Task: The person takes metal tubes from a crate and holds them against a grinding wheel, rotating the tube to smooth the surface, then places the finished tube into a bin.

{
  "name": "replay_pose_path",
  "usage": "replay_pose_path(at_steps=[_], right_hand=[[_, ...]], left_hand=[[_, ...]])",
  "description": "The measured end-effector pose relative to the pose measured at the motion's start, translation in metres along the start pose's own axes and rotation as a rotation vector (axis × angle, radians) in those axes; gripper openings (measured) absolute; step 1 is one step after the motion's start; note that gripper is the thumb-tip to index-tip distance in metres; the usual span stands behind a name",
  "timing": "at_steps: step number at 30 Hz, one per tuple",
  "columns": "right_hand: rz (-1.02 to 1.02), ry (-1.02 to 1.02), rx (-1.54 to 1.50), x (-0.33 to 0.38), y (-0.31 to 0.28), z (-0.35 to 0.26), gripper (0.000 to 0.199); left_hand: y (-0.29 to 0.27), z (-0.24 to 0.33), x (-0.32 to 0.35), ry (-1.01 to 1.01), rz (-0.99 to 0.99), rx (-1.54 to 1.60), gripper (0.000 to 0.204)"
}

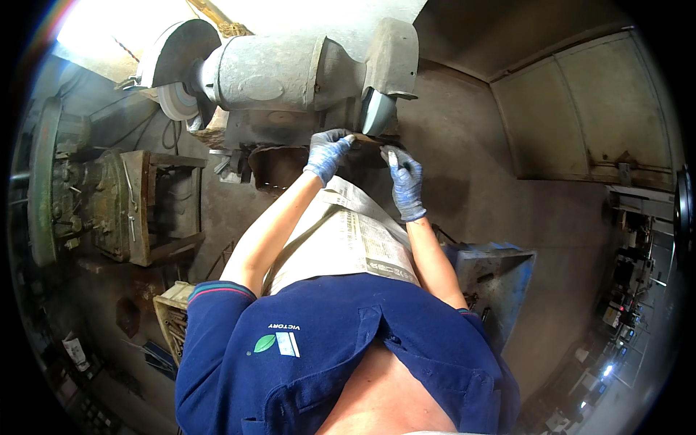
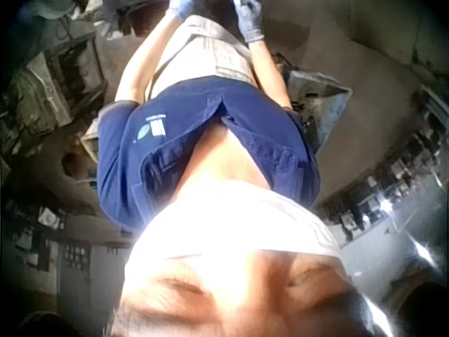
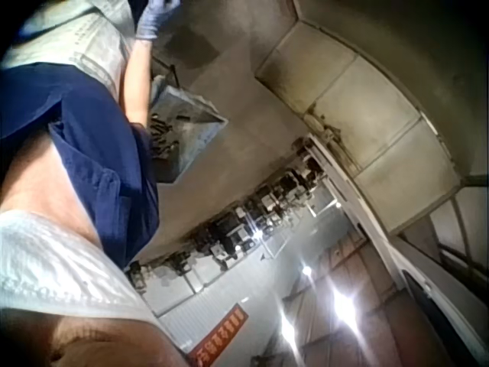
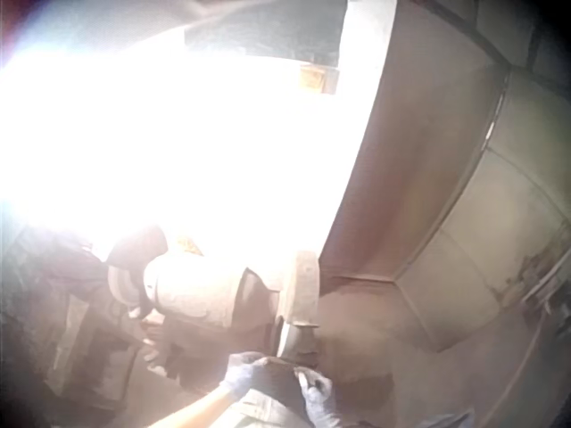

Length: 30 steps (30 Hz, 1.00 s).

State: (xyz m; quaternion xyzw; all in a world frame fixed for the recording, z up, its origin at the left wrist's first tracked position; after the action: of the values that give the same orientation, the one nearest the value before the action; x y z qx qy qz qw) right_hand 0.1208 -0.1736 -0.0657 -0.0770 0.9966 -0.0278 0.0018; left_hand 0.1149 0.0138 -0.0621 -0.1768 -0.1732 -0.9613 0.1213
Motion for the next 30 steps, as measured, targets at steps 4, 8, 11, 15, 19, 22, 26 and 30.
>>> replay_pose_path(at_steps=[4,8,11,15,19,22,26,30], right_hand=[[0.019,0.002,-0.113,-0.003,-0.017,0.006,0.02],[0.0,0.014,-0.009,-0.002,-0.005,0.007,0.021],[-0.041,0.009,-0.082,-0.002,0.013,0.005,0.023],[-0.113,0.016,-0.246,0.001,0.028,0.002,0.023],[-0.039,-0.152,-0.255,0.023,0.024,-0.017,0.027],[-0.048,-0.273,-0.113,0.057,0.009,-0.042,0.035],[0.091,-0.481,0.233,0.091,0.001,-0.09,0.029],[0.127,-0.56,0.381,0.114,-0.006,-0.107,0.039]], left_hand=[[0.016,-0.007,-0.002,0.035,-0.038,0.085,0.009],[0.013,0.01,0.01,-0.014,0.018,0.081,0.01],[-0.001,0.028,0.017,-0.038,0.052,0.015,0.008],[-0.027,0.005,0.003,0.116,0.031,0.064,0.008],[-0.025,0.015,0.043,0.331,0.059,-0.17,0.015],[-0.024,0.009,0.069,0.554,-0.073,-0.166,0.016],[-0.011,0.016,0.09,0.813,-0.128,-0.264,0.019],[-0.004,0.016,0.09,0.846,-0.267,-0.36,0.019]])
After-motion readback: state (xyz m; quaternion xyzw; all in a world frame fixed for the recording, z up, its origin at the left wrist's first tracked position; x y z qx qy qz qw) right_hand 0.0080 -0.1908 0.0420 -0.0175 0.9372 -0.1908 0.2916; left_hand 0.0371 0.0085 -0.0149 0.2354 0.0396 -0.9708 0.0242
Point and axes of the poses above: each hand's wrist, its own x-axis away from the middle knuckle, its own y-axis out of the palm, z = x × y, the point moved 1 cm from there along -x, towards the middle knuckle, and after that the axes turned 1 degree about y, right-handed, at the moved point
